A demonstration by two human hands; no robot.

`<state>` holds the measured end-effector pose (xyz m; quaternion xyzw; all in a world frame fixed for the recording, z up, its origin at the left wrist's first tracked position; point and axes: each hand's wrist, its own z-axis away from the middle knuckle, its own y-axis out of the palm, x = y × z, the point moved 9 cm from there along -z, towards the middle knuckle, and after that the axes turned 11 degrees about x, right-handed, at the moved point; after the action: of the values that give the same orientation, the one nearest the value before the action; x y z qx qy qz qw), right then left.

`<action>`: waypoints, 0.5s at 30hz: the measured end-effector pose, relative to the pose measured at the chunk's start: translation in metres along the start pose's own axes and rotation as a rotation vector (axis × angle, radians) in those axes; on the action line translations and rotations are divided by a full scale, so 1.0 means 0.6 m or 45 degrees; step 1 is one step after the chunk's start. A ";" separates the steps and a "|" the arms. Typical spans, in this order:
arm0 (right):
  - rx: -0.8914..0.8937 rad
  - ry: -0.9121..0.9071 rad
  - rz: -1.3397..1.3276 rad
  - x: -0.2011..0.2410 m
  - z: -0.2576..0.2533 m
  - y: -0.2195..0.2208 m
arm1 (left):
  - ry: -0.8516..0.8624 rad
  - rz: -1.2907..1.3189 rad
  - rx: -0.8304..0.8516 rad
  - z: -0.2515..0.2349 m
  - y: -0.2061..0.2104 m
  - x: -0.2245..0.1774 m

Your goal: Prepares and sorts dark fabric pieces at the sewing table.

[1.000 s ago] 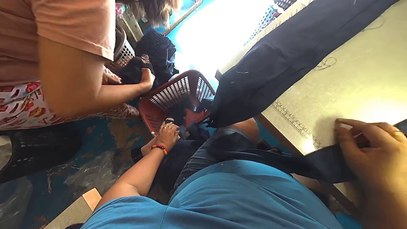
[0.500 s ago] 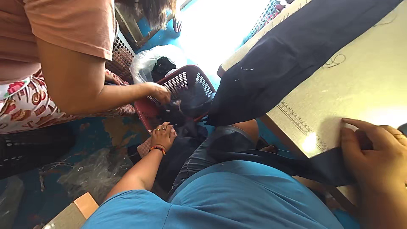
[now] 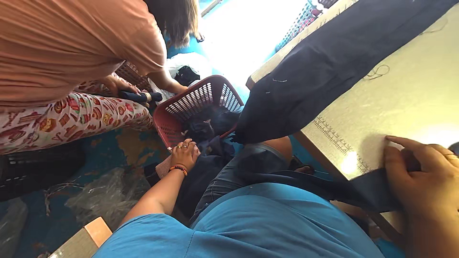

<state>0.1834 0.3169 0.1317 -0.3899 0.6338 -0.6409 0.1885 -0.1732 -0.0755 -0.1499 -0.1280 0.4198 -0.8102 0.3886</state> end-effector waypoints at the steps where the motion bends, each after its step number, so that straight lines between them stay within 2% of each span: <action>1: 0.000 -0.001 0.003 -0.001 0.000 0.000 | 0.002 0.004 -0.006 0.000 -0.001 0.000; 15: 0.019 0.012 0.012 -0.005 0.000 0.003 | 0.002 0.024 -0.006 0.000 0.000 0.001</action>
<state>0.1848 0.3186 0.1295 -0.3825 0.6318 -0.6465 0.1913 -0.1739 -0.0759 -0.1499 -0.1244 0.4232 -0.8055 0.3957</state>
